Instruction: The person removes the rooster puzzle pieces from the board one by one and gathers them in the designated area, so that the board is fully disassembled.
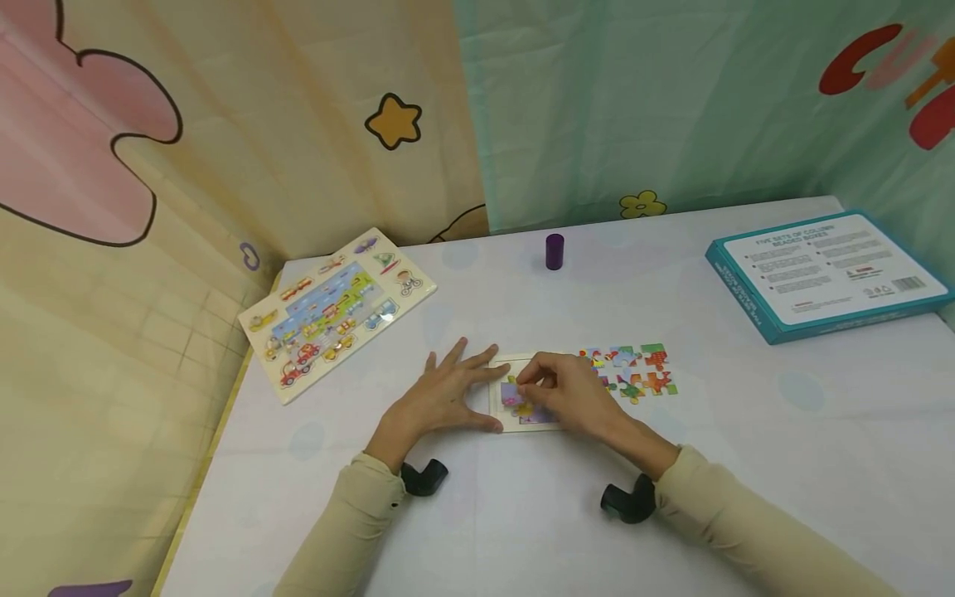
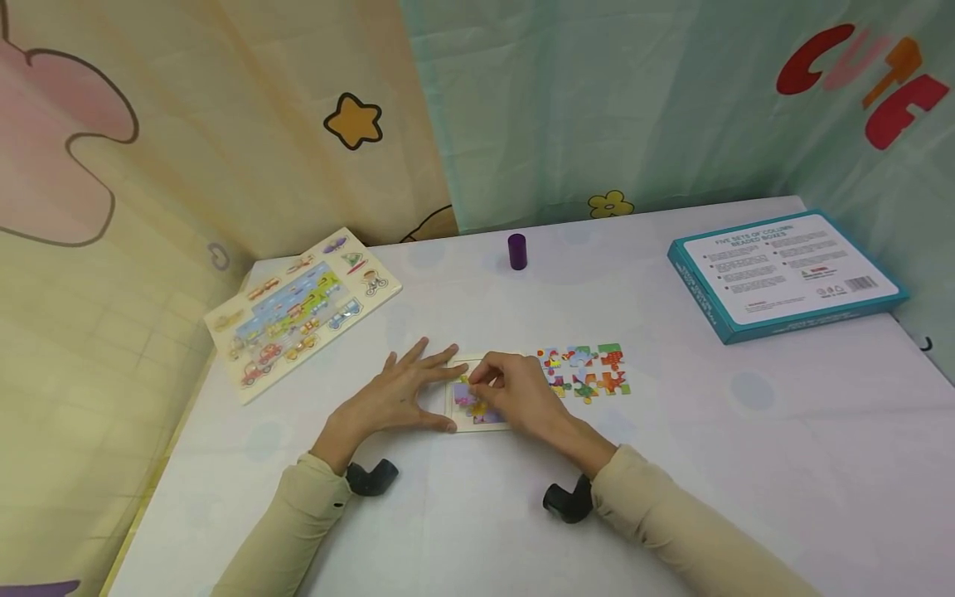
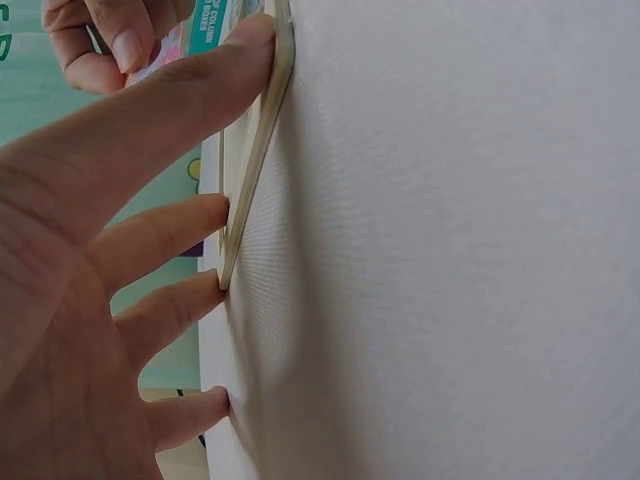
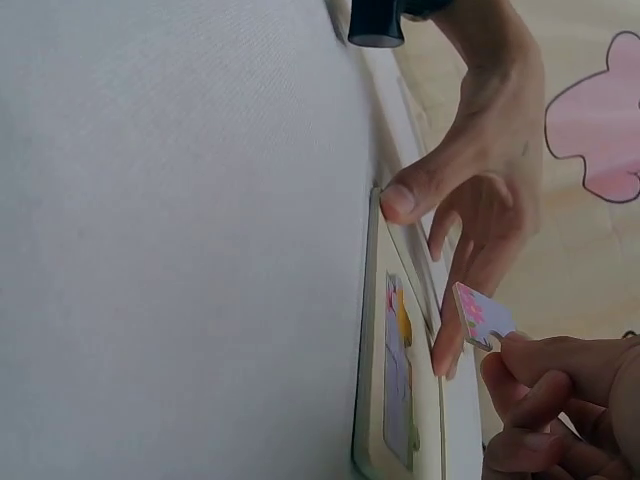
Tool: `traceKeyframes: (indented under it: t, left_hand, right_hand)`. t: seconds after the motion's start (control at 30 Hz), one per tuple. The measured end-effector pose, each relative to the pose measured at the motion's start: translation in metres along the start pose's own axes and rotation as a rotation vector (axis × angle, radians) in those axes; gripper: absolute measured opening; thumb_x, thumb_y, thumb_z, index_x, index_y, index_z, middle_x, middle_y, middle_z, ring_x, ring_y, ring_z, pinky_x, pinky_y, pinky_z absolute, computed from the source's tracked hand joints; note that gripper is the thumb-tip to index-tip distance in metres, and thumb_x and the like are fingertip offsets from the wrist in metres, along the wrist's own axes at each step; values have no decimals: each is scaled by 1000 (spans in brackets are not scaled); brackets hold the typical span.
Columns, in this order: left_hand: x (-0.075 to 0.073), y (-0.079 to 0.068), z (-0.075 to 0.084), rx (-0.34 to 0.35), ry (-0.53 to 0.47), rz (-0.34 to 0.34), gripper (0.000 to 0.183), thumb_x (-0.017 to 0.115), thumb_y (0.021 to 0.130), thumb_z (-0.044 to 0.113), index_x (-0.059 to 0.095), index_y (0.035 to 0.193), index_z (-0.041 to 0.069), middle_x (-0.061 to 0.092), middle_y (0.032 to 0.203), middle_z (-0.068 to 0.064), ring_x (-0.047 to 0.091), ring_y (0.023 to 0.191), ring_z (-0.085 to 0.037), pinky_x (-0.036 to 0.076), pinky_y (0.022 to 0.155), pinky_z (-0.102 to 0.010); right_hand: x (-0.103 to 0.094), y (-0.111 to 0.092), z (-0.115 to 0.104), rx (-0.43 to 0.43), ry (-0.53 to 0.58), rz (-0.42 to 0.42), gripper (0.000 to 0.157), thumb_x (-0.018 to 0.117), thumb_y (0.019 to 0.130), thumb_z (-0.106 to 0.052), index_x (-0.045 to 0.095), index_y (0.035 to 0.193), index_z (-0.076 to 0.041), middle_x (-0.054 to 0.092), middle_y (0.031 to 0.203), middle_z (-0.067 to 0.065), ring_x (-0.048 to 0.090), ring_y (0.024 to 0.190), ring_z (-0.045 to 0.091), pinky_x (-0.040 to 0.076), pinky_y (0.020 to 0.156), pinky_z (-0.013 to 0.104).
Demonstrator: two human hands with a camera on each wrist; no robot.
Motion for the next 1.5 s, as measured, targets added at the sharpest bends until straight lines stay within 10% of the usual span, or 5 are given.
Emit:
traceKeyframes:
  t: [0.63,1.5]
  left_hand:
    - [1,1,-1,-5,12,-6,89,81,70,58,46,148,30,23,161,6,4,150,-35,7,110,-70]
    - [1,0,0,-8,2,-5,89,82,70,57,47,147,29,24,161,5,5,150,-36,7,110,-71]
  right_hand:
    - [-85,-42,52,130,-166,144,8,75,87,-13,73,95,-10,72,90,2,64,73,15,49,61,24]
    - [-69,-68,62,146,-171,83,9,77,83,-9,75,92,-11,68,78,-6,60,67,12,47,60,22]
Point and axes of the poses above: each hand's wrist, its own y-axis towards the middle knuckle, its own x-axis out of the palm, z = x × y, the point moved 7 cm from there along y, towards the middle knuckle
